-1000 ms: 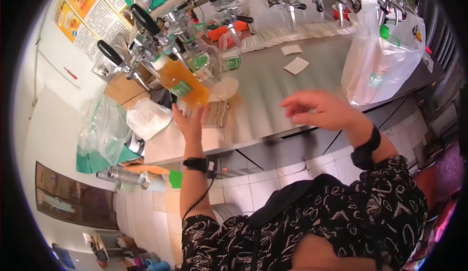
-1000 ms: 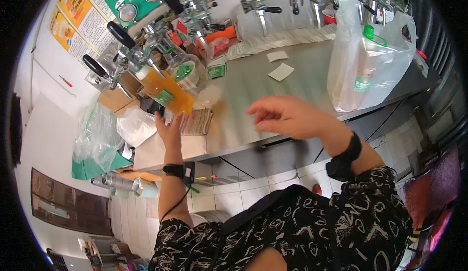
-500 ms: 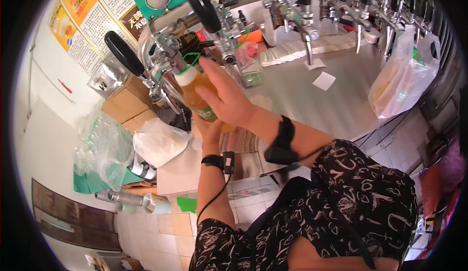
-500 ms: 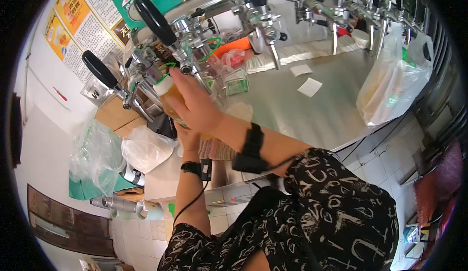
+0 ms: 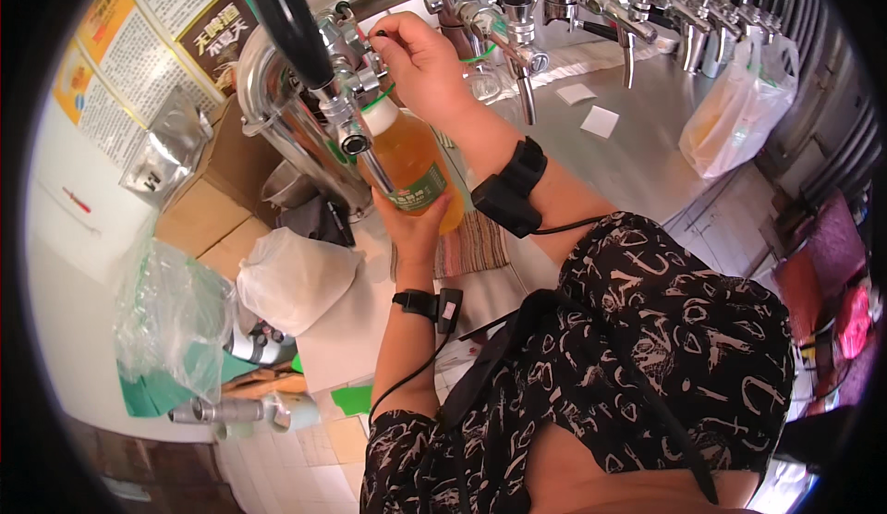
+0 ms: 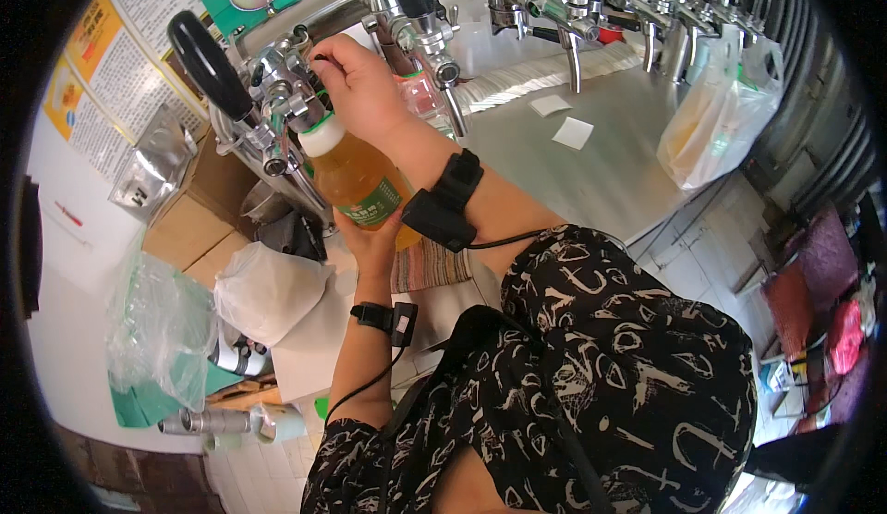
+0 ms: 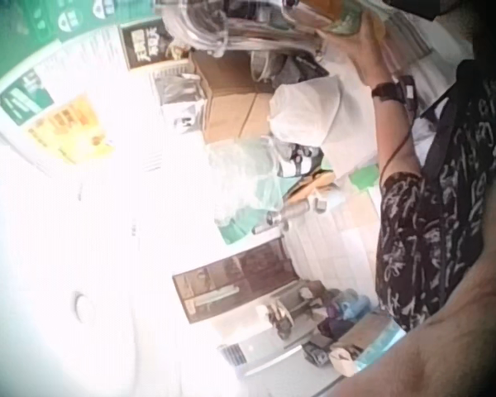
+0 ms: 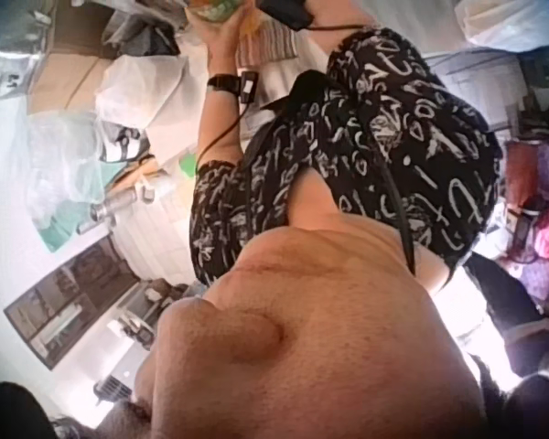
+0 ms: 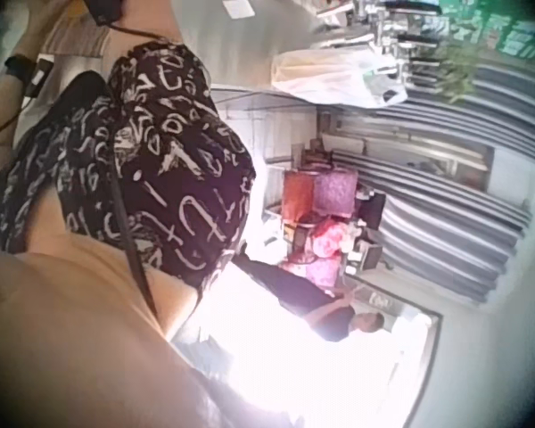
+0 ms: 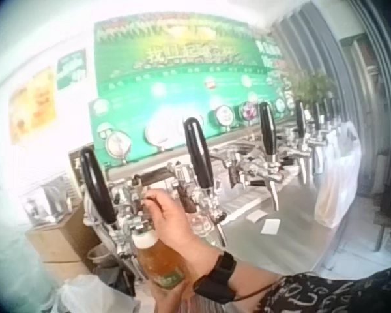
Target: The person places a plastic bottle under a beverage tap, dispenses orange liquid into it, then caps the bottle and puts it into a plastic bag. The person also wipes the counter with a cloth.
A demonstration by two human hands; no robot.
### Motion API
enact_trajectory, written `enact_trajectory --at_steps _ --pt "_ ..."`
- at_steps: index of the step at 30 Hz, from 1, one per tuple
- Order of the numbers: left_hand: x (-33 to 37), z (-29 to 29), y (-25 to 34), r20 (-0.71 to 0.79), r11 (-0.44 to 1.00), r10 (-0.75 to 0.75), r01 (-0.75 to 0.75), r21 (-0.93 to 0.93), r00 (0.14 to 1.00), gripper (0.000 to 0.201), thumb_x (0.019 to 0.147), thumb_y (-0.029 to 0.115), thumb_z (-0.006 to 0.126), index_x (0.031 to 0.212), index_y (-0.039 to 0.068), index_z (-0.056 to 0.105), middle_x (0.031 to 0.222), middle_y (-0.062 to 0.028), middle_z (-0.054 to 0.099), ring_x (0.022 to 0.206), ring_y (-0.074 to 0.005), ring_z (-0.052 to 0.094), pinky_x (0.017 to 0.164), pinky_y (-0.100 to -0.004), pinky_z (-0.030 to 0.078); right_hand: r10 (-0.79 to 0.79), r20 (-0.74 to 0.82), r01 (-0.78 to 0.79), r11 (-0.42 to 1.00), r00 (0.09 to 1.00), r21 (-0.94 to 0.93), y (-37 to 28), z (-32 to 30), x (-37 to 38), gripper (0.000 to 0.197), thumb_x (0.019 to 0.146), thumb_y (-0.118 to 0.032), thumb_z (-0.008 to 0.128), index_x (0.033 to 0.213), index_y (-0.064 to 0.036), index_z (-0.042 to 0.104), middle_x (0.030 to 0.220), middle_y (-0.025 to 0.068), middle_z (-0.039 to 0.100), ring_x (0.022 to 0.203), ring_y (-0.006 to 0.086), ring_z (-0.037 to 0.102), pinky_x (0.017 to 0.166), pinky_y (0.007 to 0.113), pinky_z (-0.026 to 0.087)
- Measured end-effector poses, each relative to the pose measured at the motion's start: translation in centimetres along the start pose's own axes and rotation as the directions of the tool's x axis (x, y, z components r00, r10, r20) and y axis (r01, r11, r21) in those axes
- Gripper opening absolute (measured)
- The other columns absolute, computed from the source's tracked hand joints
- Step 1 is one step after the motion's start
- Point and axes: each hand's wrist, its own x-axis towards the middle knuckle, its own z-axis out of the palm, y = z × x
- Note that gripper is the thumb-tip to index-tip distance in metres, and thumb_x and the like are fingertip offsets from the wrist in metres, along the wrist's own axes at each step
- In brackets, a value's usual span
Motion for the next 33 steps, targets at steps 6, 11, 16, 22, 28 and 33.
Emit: enact_trajectory --at_steps 6,11,16,22,28,33 --pt "0.9 -1.9 -1.7 0.110 0.998 0.032 -0.037 0.043 0.993 0.112 0.058 0.006 0.094 0.148 0.001 0.028 0.137 -0.0141 0.048 0.127 -0.0254 0.050 0.108 -0.0387 0.043 -0.062 -0.024 0.061 0.998 0.998 -0.030 0.5 -0.5 -0.3 0.008 0.100 -0.008 0.062 0.107 -0.0044 0.064 0.090 -0.0011 0.065 0.075 0.0049 0.056 0.064 0.023 0.049" --pt "1.6 -2.2 -2.0 0.171 1.000 -0.019 0.020 -0.003 0.985 0.110 0.058 0.005 0.093 0.148 0.000 0.029 0.137 -0.0134 0.048 0.126 -0.0254 0.051 0.107 -0.0383 0.044 -0.097 -0.014 0.097 0.994 0.995 -0.046 1.6 -0.9 -0.5 0.009 0.099 -0.001 0.058 0.105 -0.0049 0.064 0.099 0.0000 0.067 0.080 0.0059 0.058 0.069 0.023 0.049" --pt "1.5 -2.4 -1.5 0.203 0.999 -0.032 0.034 -0.006 0.979 0.113 0.057 0.006 0.093 0.149 0.001 0.028 0.138 -0.0133 0.047 0.126 -0.0259 0.051 0.106 -0.0386 0.045 -0.058 0.027 0.057 0.997 0.998 0.043 1.6 -1.5 -1.0 0.015 0.098 0.006 0.052 0.103 -0.0038 0.062 0.121 0.0069 0.066 0.104 0.0112 0.061 0.094 0.027 0.048" --pt "2.0 -3.9 -1.2 0.272 0.997 0.059 -0.045 -0.056 0.961 0.127 0.056 0.007 0.093 0.157 0.002 0.016 0.146 -0.0130 0.043 0.130 -0.0264 0.049 0.109 -0.0396 0.044 -0.098 0.066 0.098 0.995 0.993 -0.007 0.8 -1.5 -1.1 0.013 0.097 0.006 0.052 0.103 -0.0028 0.061 0.123 0.0094 0.066 0.105 0.0127 0.061 0.095 0.029 0.048" --pt "3.0 -3.7 -1.8 0.334 0.979 0.007 0.062 -0.196 0.943 0.124 0.057 0.008 0.094 0.156 0.002 0.019 0.144 -0.0119 0.046 0.129 -0.0259 0.051 0.108 -0.0396 0.045 -0.116 0.010 0.112 0.927 0.993 -0.357 -0.8 -0.7 0.2 0.003 0.098 -0.002 0.059 0.099 -0.0016 0.062 0.094 0.0052 0.066 0.086 0.0118 0.061 0.080 0.028 0.050" --pt "2.9 -3.7 -2.9 0.335 0.989 -0.028 0.075 -0.127 0.942 0.119 0.058 0.010 0.095 0.153 0.002 0.024 0.142 -0.0119 0.047 0.127 -0.0258 0.052 0.107 -0.0391 0.046 -0.072 0.004 0.069 0.937 0.997 -0.343 -1.0 -0.6 0.7 0.011 0.096 -0.011 0.068 0.102 -0.0025 0.063 0.086 0.0048 0.065 0.081 0.0131 0.058 0.073 0.029 0.049"
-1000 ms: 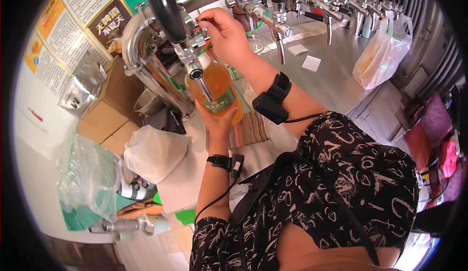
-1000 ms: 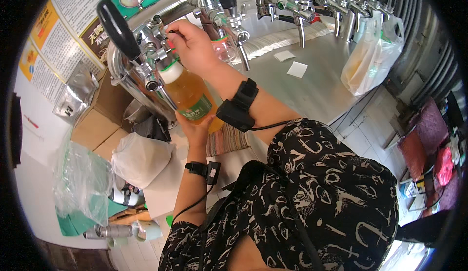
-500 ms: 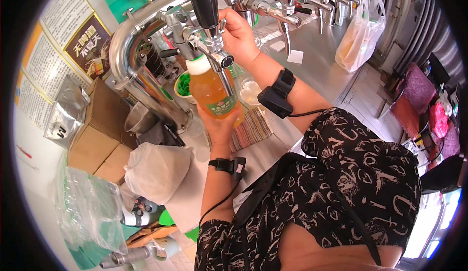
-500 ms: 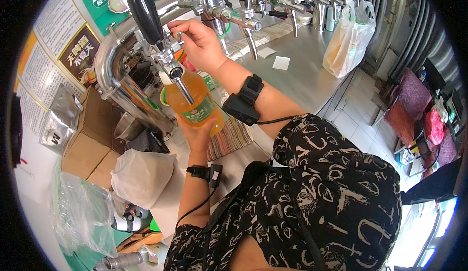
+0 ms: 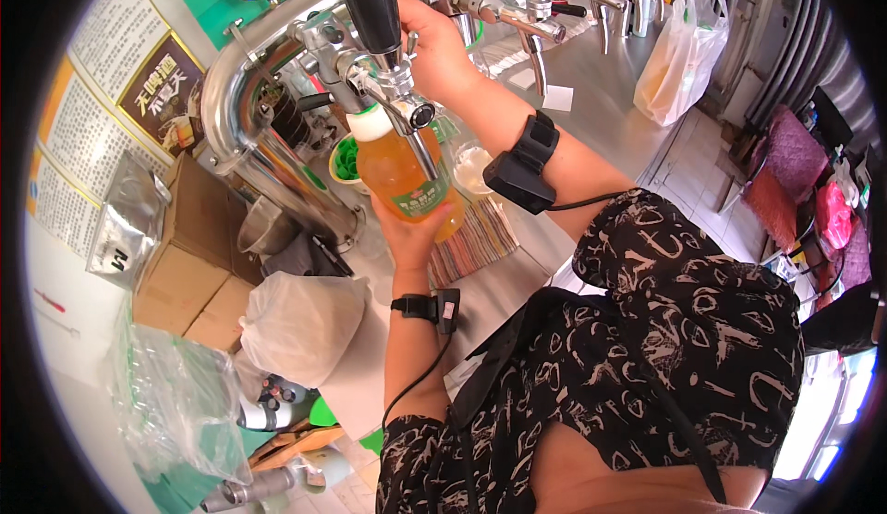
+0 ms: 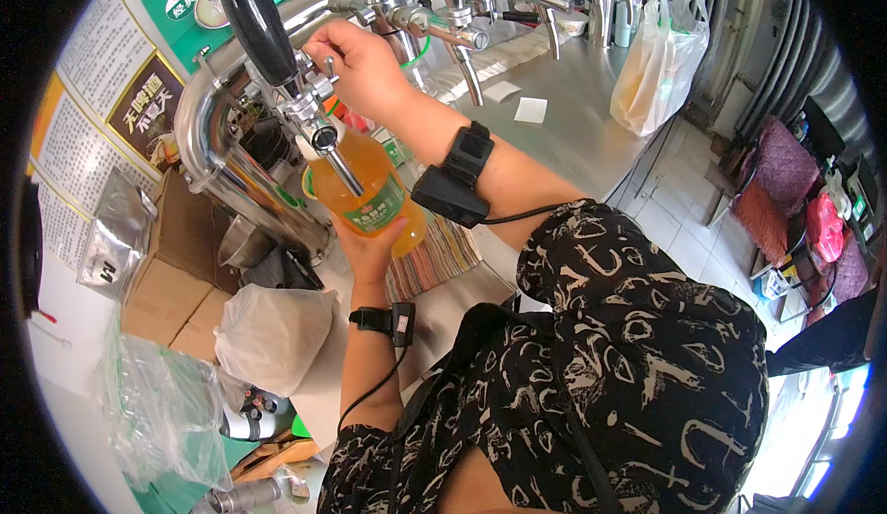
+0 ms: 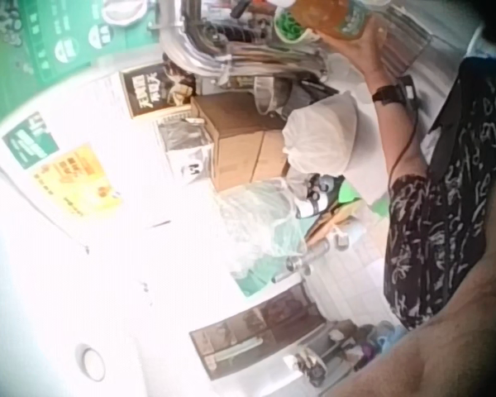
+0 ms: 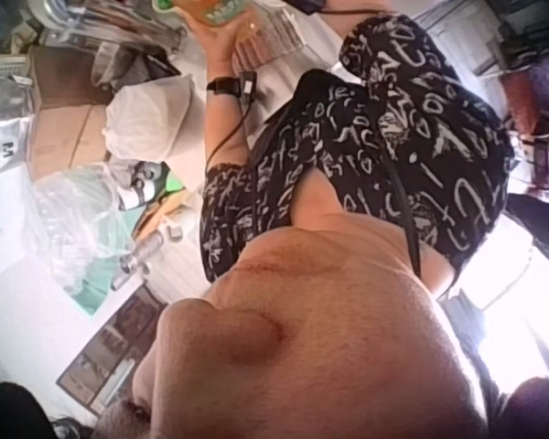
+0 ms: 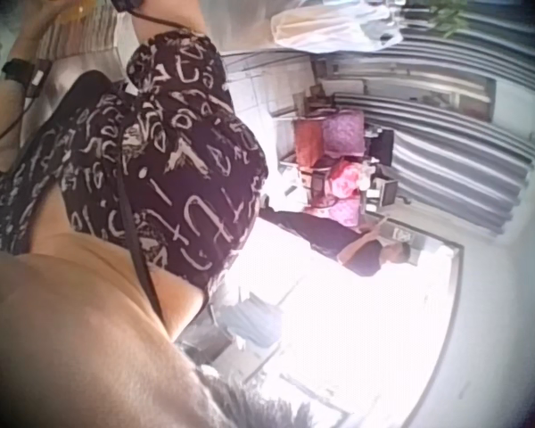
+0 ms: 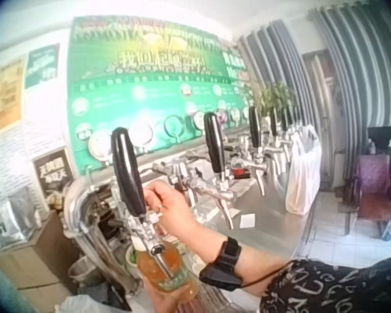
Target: The person places a plastic bottle under a beverage tap, dispenses orange liquid into it, then caps the bottle and puts it into a plastic bag. The person also wipes the counter with a cloth.
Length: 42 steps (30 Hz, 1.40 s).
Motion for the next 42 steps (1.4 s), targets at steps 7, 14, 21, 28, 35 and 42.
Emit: enact_trajectory --at_steps 7,14,21,28,35,42 --pt "-0.5 0.0 -0.2 -0.019 0.998 0.056 -0.056 -0.005 0.998 0.122 0.057 0.008 0.095 0.154 0.002 0.022 0.142 -0.0121 0.047 0.127 -0.0259 0.051 0.108 -0.0396 0.045 0.033 0.072 -0.041 0.991 0.997 0.125 1.3 -1.2 -2.5 0.009 0.096 0.002 0.056 0.102 -0.0015 0.062 0.125 0.0120 0.068 0.087 0.0144 0.066 0.077 0.028 0.053" --pt "-0.3 0.0 -0.4 -0.050 0.991 0.057 -0.051 0.124 0.997 0.114 0.056 0.010 0.095 0.149 0.003 0.029 0.137 -0.0106 0.049 0.124 -0.0251 0.052 0.105 -0.0387 0.046 -0.199 -0.020 0.200 0.975 0.980 0.096 2.7 -0.3 -2.1 0.009 0.094 0.004 0.059 0.101 -0.0015 0.063 0.129 0.0127 0.067 0.083 0.0131 0.066 0.072 0.028 0.054" --pt "-0.4 -0.1 -0.9 -0.046 0.997 0.025 -0.021 0.076 0.999 0.110 0.056 0.014 0.096 0.146 0.003 0.034 0.135 -0.0100 0.051 0.122 -0.0250 0.054 0.105 -0.0397 0.046 -0.200 -0.012 0.200 0.974 0.980 0.104 3.3 -0.3 -1.6 0.009 0.092 0.002 0.064 0.100 -0.0026 0.066 0.121 0.0115 0.070 0.086 0.0181 0.069 0.075 0.030 0.055" --pt "-0.4 -0.6 -1.9 -0.062 0.982 0.068 -0.056 0.180 0.996 0.111 0.056 0.017 0.097 0.146 0.003 0.034 0.136 -0.0105 0.050 0.123 -0.0251 0.053 0.105 -0.0399 0.045 -0.238 0.080 0.239 0.971 0.968 -0.008 2.3 -1.1 -1.8 0.020 0.094 0.010 0.054 0.106 -0.0022 0.063 0.128 0.0142 0.066 0.091 0.0166 0.071 0.075 0.027 0.057" --pt "0.7 -2.7 2.1 0.121 0.985 -0.014 -0.008 0.175 0.993 0.091 0.067 0.013 0.091 0.143 0.001 0.042 0.129 -0.0094 0.056 0.119 -0.0228 0.055 0.102 -0.0384 0.047 -0.098 0.036 0.098 0.995 0.995 0.021 0.1 -0.3 -0.8 0.011 0.097 0.002 0.055 0.103 -0.0016 0.063 0.107 0.0066 0.067 0.075 0.0118 0.064 0.067 0.027 0.053" --pt "8.0 -2.6 23.6 -0.109 0.790 0.510 -0.415 0.452 0.853 0.026 0.095 0.005 0.066 0.121 0.000 0.064 0.102 -0.0062 0.069 0.085 -0.0109 0.064 0.073 -0.0252 0.053 0.571 0.202 -0.605 0.731 0.796 0.317 -1.8 1.7 2.0 0.030 0.100 -0.029 0.060 0.094 -0.0012 0.067 0.071 0.0015 0.058 0.064 0.0094 0.054 0.058 0.027 0.044"
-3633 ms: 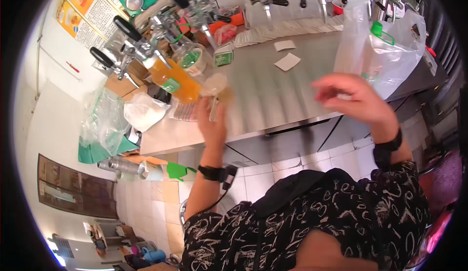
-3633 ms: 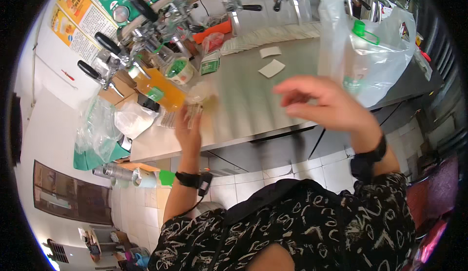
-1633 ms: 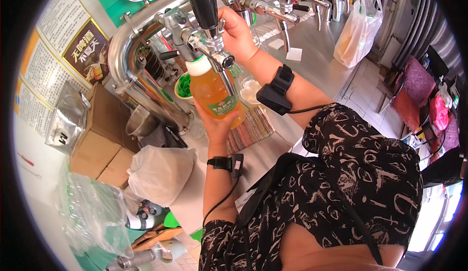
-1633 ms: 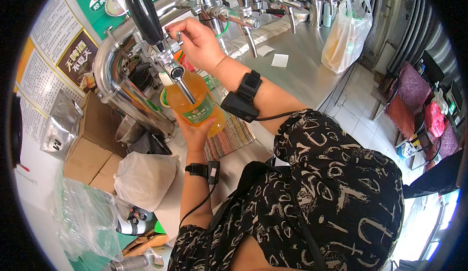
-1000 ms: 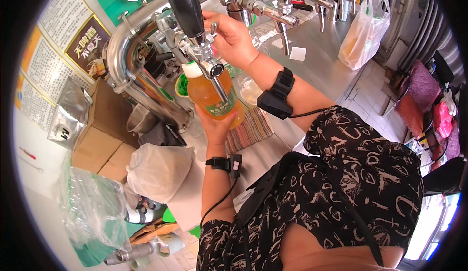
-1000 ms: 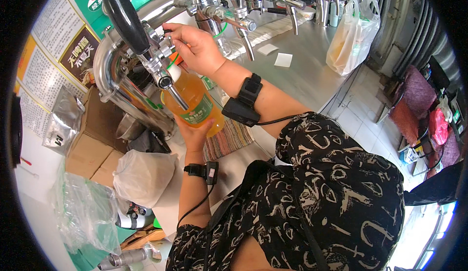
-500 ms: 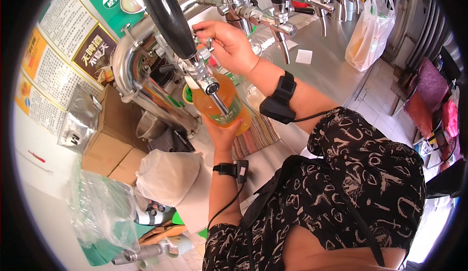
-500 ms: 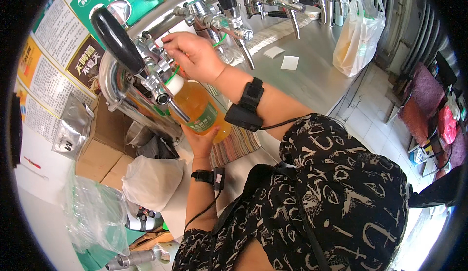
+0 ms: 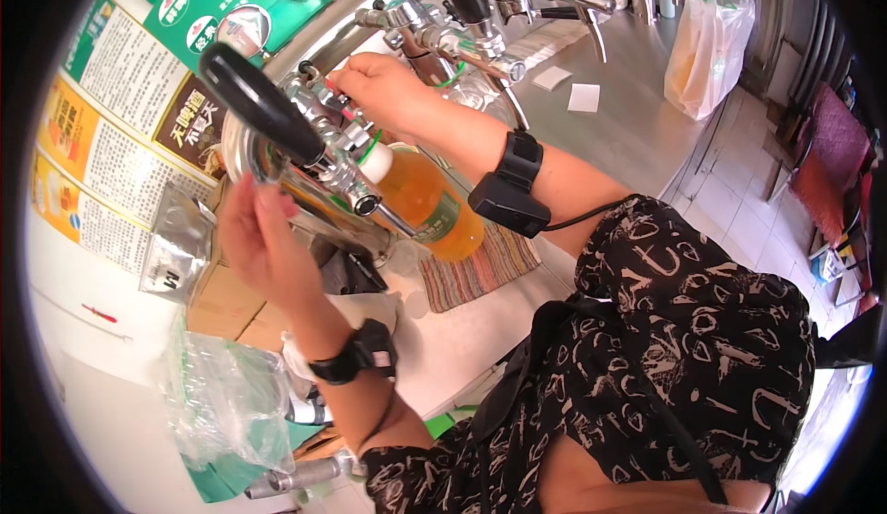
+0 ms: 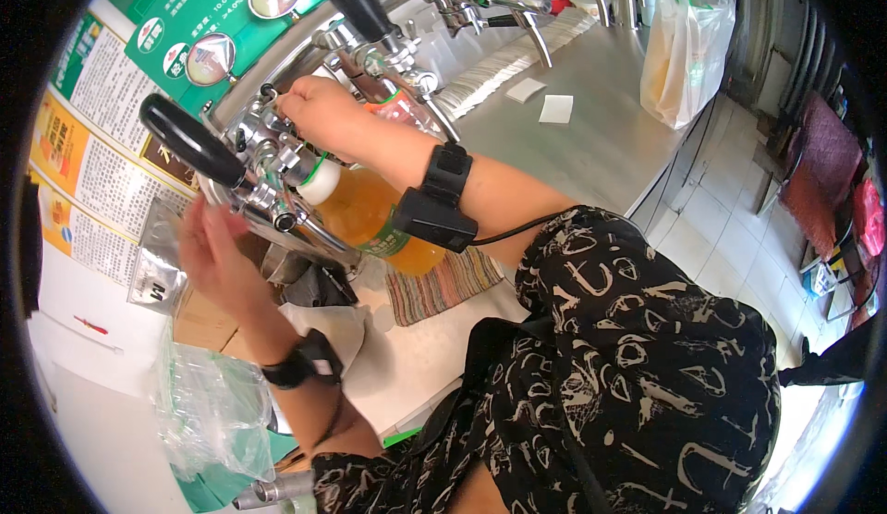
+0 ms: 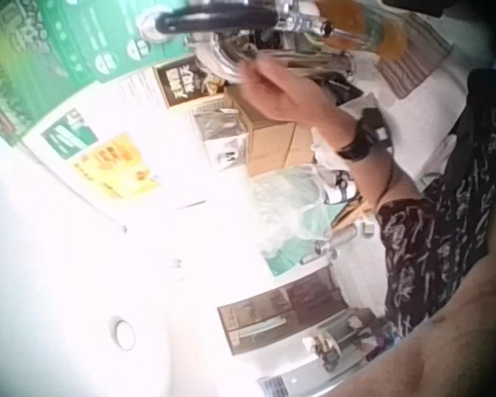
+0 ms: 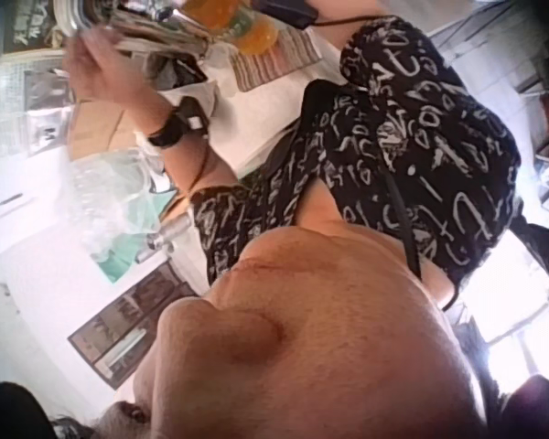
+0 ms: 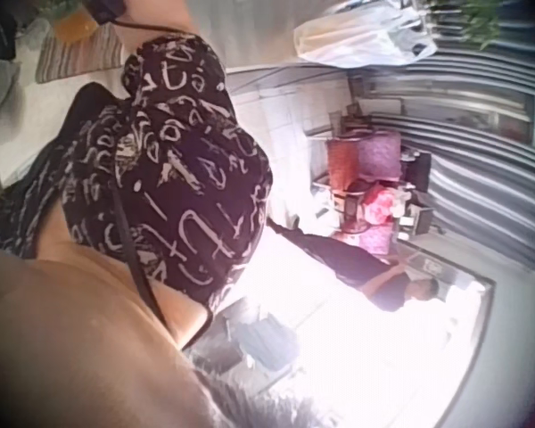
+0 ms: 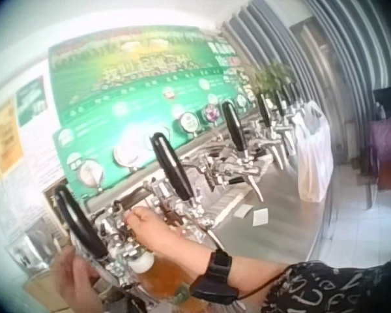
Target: The person places a plastic bottle under a beverage tap, dispenses orange liquid into it, then caps the bottle and puts it into a plastic bag. The person also wipes the counter with a cloth.
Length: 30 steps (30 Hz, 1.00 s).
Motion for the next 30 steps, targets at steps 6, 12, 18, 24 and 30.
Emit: enact_trajectory --at_steps 6,12,18,24,30 --pt "6.6 4.1 5.6 0.434 0.937 -0.058 -0.101 0.333 0.899 0.011 0.091 0.008 0.071 0.089 0.000 0.065 0.072 -0.0010 0.062 0.061 -0.0069 0.055 0.055 -0.0246 0.043 -0.221 -0.040 0.214 0.969 0.975 -0.125 0.3 0.4 -0.4 0.034 0.096 -0.032 0.064 0.089 0.0012 0.066 0.079 0.0180 0.067 0.073 0.0303 0.064 0.069 0.042 0.050" --pt "9.2 -0.7 1.5 0.295 0.958 -0.268 0.223 0.178 0.917 0.013 0.090 0.009 0.073 0.093 -0.002 0.065 0.073 -0.0040 0.062 0.066 -0.0128 0.060 0.061 -0.0262 0.049 -0.357 -0.076 0.332 0.915 0.931 -0.231 0.1 1.5 -0.8 0.030 0.098 -0.027 0.063 0.085 -0.0003 0.059 0.073 0.0149 0.059 0.066 0.0247 0.056 0.064 0.040 0.046" --pt "8.5 -1.4 0.1 0.390 0.968 -0.141 0.044 0.247 0.910 0.020 0.092 0.009 0.073 0.105 -0.003 0.065 0.085 -0.0069 0.064 0.073 -0.0132 0.061 0.068 -0.0277 0.052 -0.327 -0.067 0.308 0.929 0.943 -0.207 0.5 1.6 -1.0 0.029 0.097 -0.027 0.064 0.084 -0.0013 0.059 0.072 0.0124 0.059 0.065 0.0232 0.055 0.062 0.038 0.045" --pt "7.9 1.8 4.6 0.662 0.782 0.258 -0.555 0.284 0.703 0.019 0.094 0.003 0.069 0.112 -0.002 0.065 0.088 -0.0062 0.065 0.077 -0.0118 0.060 0.069 -0.0255 0.050 -0.336 -0.077 0.312 0.923 0.939 -0.225 0.4 1.7 -0.6 0.030 0.096 -0.028 0.066 0.083 -0.0021 0.060 0.071 0.0118 0.062 0.064 0.0221 0.059 0.060 0.037 0.046" --pt "13.6 3.7 4.1 0.724 0.693 -0.002 -0.521 0.498 0.690 0.029 0.088 0.023 0.078 0.079 0.001 0.062 0.070 -0.0048 0.060 0.061 -0.0116 0.052 0.055 -0.0295 0.040 -0.380 -0.136 0.359 0.920 0.915 -0.160 0.1 2.4 -0.9 0.035 0.094 -0.032 0.069 0.078 -0.0006 0.063 0.070 0.0156 0.063 0.061 0.0261 0.061 0.057 0.039 0.046"
